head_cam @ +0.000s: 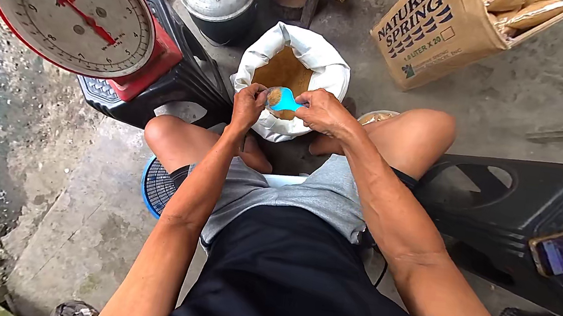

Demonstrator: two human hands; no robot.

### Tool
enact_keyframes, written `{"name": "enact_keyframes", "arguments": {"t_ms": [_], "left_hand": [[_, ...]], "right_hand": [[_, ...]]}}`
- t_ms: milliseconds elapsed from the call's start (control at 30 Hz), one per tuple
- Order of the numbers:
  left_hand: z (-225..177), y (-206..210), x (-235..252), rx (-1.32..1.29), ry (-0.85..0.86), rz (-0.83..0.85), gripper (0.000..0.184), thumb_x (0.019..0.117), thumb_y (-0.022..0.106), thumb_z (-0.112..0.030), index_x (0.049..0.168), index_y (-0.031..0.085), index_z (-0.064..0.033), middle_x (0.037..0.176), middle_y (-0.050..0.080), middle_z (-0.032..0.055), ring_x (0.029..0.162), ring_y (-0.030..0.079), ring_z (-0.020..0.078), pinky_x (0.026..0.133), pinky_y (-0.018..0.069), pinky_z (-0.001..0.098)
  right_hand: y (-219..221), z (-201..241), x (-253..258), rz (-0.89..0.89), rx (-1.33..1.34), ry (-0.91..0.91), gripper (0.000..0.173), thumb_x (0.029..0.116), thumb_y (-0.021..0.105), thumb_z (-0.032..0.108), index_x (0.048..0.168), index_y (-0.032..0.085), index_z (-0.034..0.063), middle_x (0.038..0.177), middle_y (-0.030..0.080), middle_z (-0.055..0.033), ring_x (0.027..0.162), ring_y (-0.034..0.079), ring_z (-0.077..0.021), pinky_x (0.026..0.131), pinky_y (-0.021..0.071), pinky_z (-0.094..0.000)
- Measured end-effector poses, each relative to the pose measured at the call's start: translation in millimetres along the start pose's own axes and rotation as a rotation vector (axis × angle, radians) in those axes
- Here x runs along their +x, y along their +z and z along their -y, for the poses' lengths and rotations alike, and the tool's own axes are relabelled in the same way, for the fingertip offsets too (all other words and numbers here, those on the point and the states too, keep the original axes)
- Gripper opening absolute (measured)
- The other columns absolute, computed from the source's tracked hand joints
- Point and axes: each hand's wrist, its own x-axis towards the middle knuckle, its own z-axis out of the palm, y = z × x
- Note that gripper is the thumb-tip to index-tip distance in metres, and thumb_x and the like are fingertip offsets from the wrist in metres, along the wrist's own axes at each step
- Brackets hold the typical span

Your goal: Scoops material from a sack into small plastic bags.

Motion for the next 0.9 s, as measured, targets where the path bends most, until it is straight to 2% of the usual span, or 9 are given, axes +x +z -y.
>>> {"name": "enact_keyframes", "arguments": {"t_ms": [100,233,333,367,500,567,633,733,900], "left_hand": [[0,-4,1,-0.002,-0.029,0.031,0.023,0.1041,0.057,-0.020,0.112,0.070,-0.0020,0.083,0.072,0.0090,0.069,0.070,0.0170,0.070,0.0604,0.0385],[-1,-2,2,-0.009,0.004,0.046,0.023,0.1046,0.055,-0.016,0.115,0.070,-0.0014,0.084,0.072,0.0090,0.071,0.071,0.0160,0.072,0.0614,0.0370],[-2,-3,1,-0.021,0.033,0.019,0.024,0.1050,0.054,-0.017,0.114,0.070,-0.0015,0.082,0.071,0.0080,0.069,0.069,0.0151,0.071,0.0604,0.0361],[-1,-4,1,-0.014,0.029,0.007,0.024,0.1051,0.053,-0.018,0.114,0.070,-0.0020,0.082,0.071,0.0081,0.069,0.070,0.0157,0.070,0.0604,0.0368],[3,-10,1,0.063,-0.001,-0.063,0.025,0.1045,0.054,-0.021,0.113,0.070,-0.0032,0.088,0.072,0.0103,0.077,0.070,0.0190,0.075,0.0593,0.0408],[1,-13,-1,0.122,-0.006,-0.094,0.026,0.1033,0.057,-0.021,0.112,0.072,-0.0027,0.095,0.071,0.0131,0.087,0.068,0.0225,0.085,0.0543,0.0428],[4,-14,-1,0.124,-0.025,-0.107,0.025,0.1027,0.057,-0.021,0.110,0.072,-0.0027,0.093,0.070,0.0132,0.086,0.067,0.0228,0.083,0.0544,0.0437],[8,-14,1,0.013,-0.113,-0.074,0.023,0.1032,0.058,-0.020,0.110,0.071,-0.0024,0.093,0.072,0.0118,0.081,0.072,0.0204,0.078,0.0613,0.0433],[9,-18,-3,-0.248,-0.248,-0.020,0.017,0.1001,0.063,-0.010,0.111,0.068,0.0024,0.099,0.071,0.0138,0.082,0.073,0.0201,0.075,0.0640,0.0391]], "right_hand": [[5,-1,-10,-0.017,0.134,0.034,0.035,0.1008,0.056,0.012,0.134,0.065,0.0024,0.093,0.069,-0.0123,0.071,0.064,-0.0178,0.070,0.0557,-0.0381],[21,0,-9,-0.094,0.201,0.052,0.036,0.0999,0.057,0.012,0.134,0.064,0.0014,0.098,0.071,-0.0137,0.072,0.067,-0.0197,0.070,0.0583,-0.0391],[31,-7,-2,-0.097,0.144,0.049,0.035,0.0986,0.057,0.011,0.131,0.065,-0.0004,0.109,0.071,-0.0194,0.092,0.070,-0.0298,0.086,0.0567,-0.0504],[33,-11,-1,-0.101,0.147,0.047,0.036,0.0982,0.057,0.011,0.132,0.066,-0.0002,0.111,0.071,-0.0193,0.094,0.070,-0.0300,0.088,0.0564,-0.0508],[41,-27,-10,-0.146,0.301,0.031,0.038,0.0990,0.058,0.013,0.136,0.064,0.0031,0.109,0.072,-0.0147,0.078,0.069,-0.0197,0.076,0.0585,-0.0403],[46,-35,-14,-0.166,0.440,0.039,0.037,0.0998,0.060,0.012,0.136,0.063,0.0033,0.104,0.071,-0.0125,0.068,0.063,-0.0134,0.065,0.0553,-0.0322],[53,-44,-17,-0.187,0.625,0.025,0.036,0.1004,0.061,0.009,0.135,0.062,0.0016,0.096,0.069,-0.0103,0.059,0.057,-0.0085,0.055,0.0504,-0.0245],[59,-61,-19,-0.225,0.827,-0.027,0.037,0.0990,0.062,0.005,0.135,0.061,-0.0006,0.094,0.067,-0.0090,0.057,0.055,-0.0079,0.050,0.0484,-0.0218],[54,-82,-30,-0.282,0.907,-0.071,0.036,0.0982,0.063,0.004,0.134,0.061,-0.0011,0.094,0.066,-0.0061,0.057,0.055,-0.0069,0.049,0.0482,-0.0207]]}}
